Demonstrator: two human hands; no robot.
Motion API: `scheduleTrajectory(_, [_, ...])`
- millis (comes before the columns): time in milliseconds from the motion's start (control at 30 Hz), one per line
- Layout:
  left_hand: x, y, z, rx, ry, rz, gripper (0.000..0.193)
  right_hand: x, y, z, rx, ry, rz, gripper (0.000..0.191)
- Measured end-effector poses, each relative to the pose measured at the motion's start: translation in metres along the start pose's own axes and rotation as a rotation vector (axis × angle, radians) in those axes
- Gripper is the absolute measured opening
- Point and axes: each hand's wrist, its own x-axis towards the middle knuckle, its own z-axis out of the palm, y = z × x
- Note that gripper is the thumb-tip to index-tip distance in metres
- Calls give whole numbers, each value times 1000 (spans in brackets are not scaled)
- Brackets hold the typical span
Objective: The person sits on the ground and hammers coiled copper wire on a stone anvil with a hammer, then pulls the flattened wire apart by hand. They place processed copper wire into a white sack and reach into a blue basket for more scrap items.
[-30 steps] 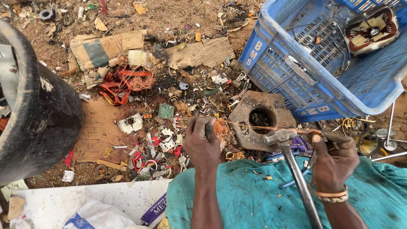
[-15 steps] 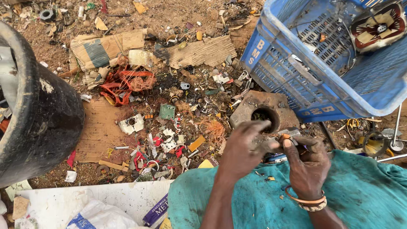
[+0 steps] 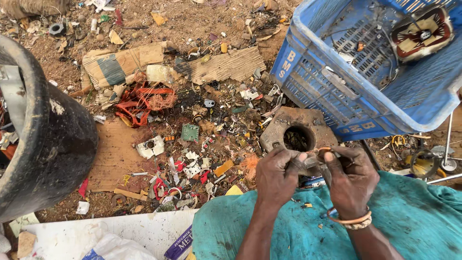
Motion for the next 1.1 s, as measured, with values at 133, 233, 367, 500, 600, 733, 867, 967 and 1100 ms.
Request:
scheduleTrajectory(133, [-2,-6,-2,59,36,-40,15,2,1,1,-81,-49,-122,17])
scheduleTrajectory(233, [2,-11,-6,-1,53,-102,15,1,4,3,-43,-49,-89,17])
scheduleTrajectory(367, [10,-24,-31,300,89,-74,18,-2,17,11,-433,-162,-257,15])
scheduleTrajectory(500, [8,-46,-45,556,-145,-300,18,3,37,20,-686,-292,-599,14])
scheduleTrajectory(600, [6,-65,-39,693,-250,-386,19,0,46,19,-903,-413,-699,20])
scheduleTrajectory(733, [3,-82,-32,713,-287,-418,17,-13,47,1,-906,-386,-704,24])
scheduleTrajectory(867, [3,-88,-32,685,-292,-446,16,-14,57,-44,-1069,-204,-381,54])
scheduleTrajectory(967, [6,-87,-31,641,-267,-460,16,-4,79,-75,-626,-364,513,41])
scheduleTrajectory(1100, [11,-86,-29,595,-262,-403,17,-11,97,-90,-405,-425,766,34])
